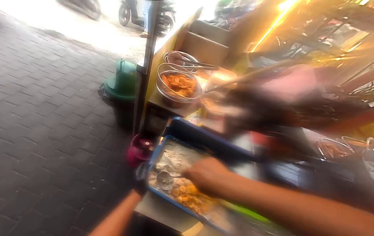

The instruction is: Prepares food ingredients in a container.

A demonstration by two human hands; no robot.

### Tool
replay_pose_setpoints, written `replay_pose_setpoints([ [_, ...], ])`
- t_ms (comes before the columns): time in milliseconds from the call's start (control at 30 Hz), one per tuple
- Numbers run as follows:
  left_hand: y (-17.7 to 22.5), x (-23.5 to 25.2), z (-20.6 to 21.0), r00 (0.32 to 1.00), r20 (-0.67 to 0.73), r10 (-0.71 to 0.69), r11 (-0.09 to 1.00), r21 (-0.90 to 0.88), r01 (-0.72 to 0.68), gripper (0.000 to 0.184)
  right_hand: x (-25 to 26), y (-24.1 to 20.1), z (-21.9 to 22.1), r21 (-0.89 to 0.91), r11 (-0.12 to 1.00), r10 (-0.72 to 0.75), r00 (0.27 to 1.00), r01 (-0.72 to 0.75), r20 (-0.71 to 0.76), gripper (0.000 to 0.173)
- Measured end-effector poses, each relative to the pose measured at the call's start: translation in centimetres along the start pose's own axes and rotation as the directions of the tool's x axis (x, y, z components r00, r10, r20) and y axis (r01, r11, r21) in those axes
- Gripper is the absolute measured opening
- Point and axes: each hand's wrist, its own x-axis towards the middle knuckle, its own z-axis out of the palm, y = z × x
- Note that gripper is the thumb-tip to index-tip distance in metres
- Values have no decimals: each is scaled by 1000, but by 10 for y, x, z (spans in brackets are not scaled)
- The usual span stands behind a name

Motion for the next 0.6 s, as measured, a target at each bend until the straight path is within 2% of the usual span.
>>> replay_pose_setpoints([
  [133,-2,3,-3,1000,3,-7,1000,-15,7,41,8,-14,-12,-63,998,-34,998,31,-44,19],
  [267,-5,6,-8,999,42,-3,999,50,1,43,22,-38,-22,-55,995,-87,995,85,-53,18],
  [400,-7,10,-9,1000,6,18,1000,25,-18,42,34,-64,-34,0,1000,-24,999,24,36,18],
  [467,-6,10,-11,1000,28,2,1000,22,-3,41,44,-71,-33,16,1000,-1,999,0,44,18],
  [600,-10,16,-9,999,-21,-36,998,51,37,38,63,-78,-24,50,998,41,998,-43,45,18],
])
